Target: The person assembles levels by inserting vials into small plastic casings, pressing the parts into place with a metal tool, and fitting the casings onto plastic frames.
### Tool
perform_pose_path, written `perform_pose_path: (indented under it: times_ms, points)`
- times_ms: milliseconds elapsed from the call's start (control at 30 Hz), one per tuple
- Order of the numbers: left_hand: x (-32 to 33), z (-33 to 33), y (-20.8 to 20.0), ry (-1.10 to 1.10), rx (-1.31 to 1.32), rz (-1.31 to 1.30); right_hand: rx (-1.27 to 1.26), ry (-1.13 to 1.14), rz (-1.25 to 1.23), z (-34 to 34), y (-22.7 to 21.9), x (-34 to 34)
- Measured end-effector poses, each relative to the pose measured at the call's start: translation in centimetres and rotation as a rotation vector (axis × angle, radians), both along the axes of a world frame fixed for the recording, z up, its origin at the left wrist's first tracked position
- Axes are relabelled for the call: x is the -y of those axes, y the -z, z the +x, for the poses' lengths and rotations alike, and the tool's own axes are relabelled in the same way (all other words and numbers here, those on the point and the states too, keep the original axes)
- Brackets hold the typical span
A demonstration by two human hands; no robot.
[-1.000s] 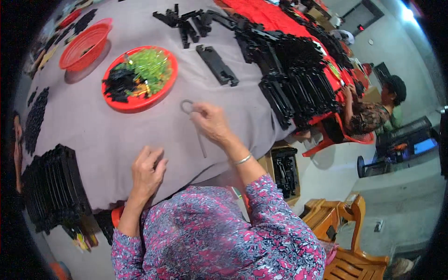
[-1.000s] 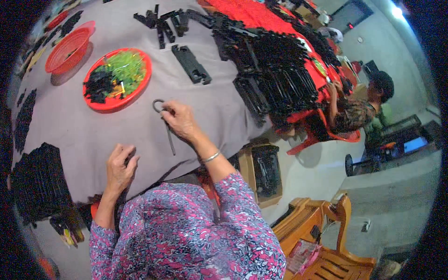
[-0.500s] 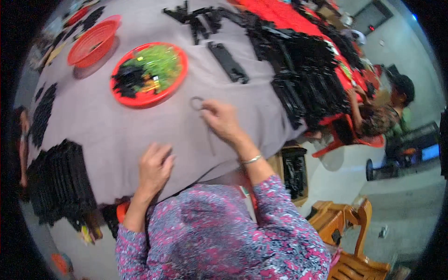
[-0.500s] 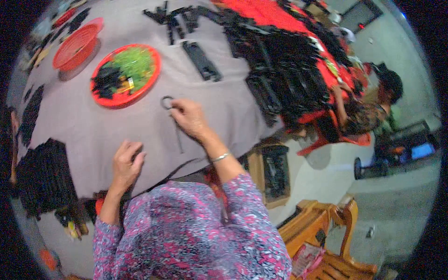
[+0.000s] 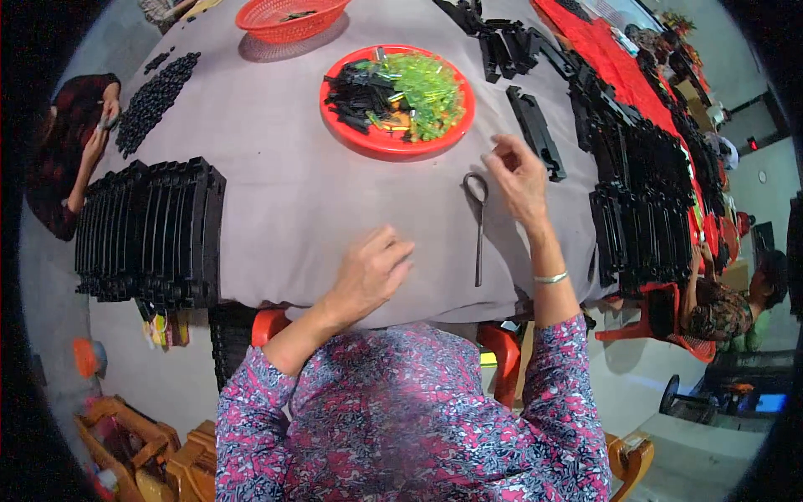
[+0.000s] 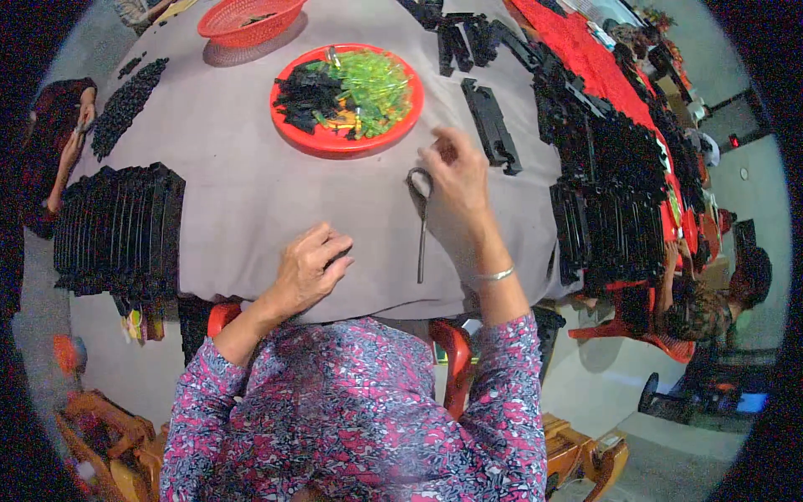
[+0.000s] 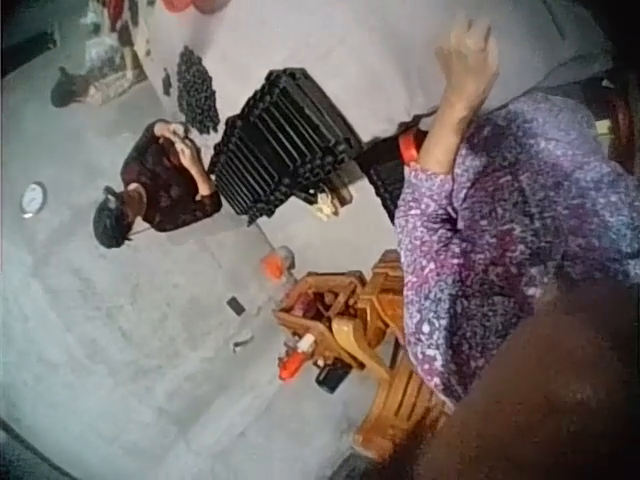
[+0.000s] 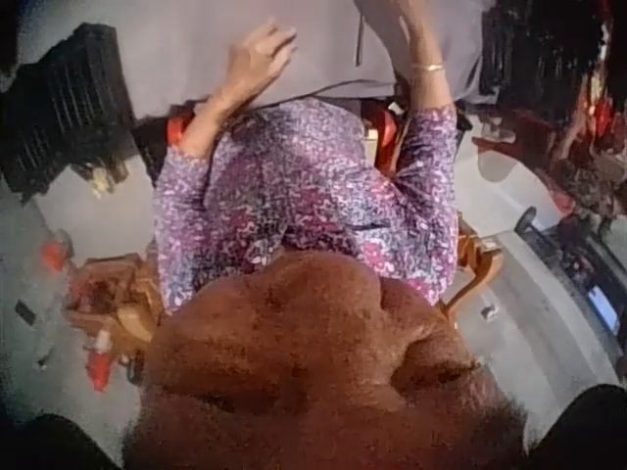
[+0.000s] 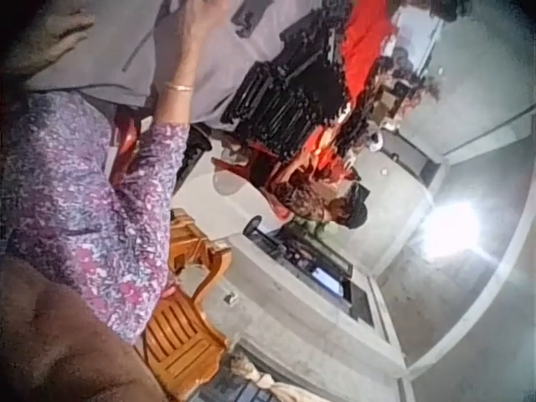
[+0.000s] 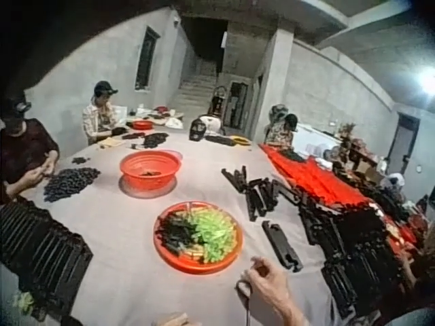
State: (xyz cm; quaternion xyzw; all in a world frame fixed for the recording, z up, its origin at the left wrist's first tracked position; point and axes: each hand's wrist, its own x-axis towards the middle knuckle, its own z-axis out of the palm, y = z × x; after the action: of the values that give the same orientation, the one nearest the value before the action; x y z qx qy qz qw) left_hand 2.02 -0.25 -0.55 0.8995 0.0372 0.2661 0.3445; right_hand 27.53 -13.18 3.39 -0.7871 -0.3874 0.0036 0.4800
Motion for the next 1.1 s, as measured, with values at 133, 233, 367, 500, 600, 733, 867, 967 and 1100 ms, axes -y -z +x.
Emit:
perform_pose_path:
  times_ms: [133, 233, 367, 500, 600, 733, 867, 967, 1100]
  points:
    - [-0.1, 0.0, -0.2, 0.023, 0.002, -0.017, 0.269, 0.19, -0.015, 5.5, 0.8, -1.5]
    - [-0.1, 0.2, 0.0, 0.025, -0.009, -0.011, 0.53, 0.526, -0.317, 10.1, 1.3, 0.1]
    - [0.0, 0.1, 0.1, 0.028, -0.004, -0.025, 0.28, 0.626, -0.562, 13.8, 2.5, 2.0]
    - [-0.1, -0.2, -0.1, 0.012, -0.027, -0.043, 0.365, 0.473, -0.614, 11.6, 2.9, 0.4]
    - [0.1, 0.3, 0.1, 0.015, -0.006, -0.012, 0.45, 0.551, -0.657, 12.9, 3.3, 1.4]
    - [0.0, 0.2, 0.1, 0.004, 0.001, -0.011, -0.024, 0.5, -0.382, 11.2, 0.1, 1.6]
    - [-0.4, -0.5, 0.1, -0.014, -0.117, -0.183, -0.103, 0.279, -0.139, 4.0, -2.5, 0.7]
    - [-0.5, -0.4, -1.3, -0.028, -0.046, -0.543, -0.037, 0.072, -0.126, -2.7, -3.4, 0.4]
    - [-1.4, 0.1, -1.8, -0.025, 0.042, -1.205, 0.296, -0.282, -0.21, -8.3, -1.5, -1.0]
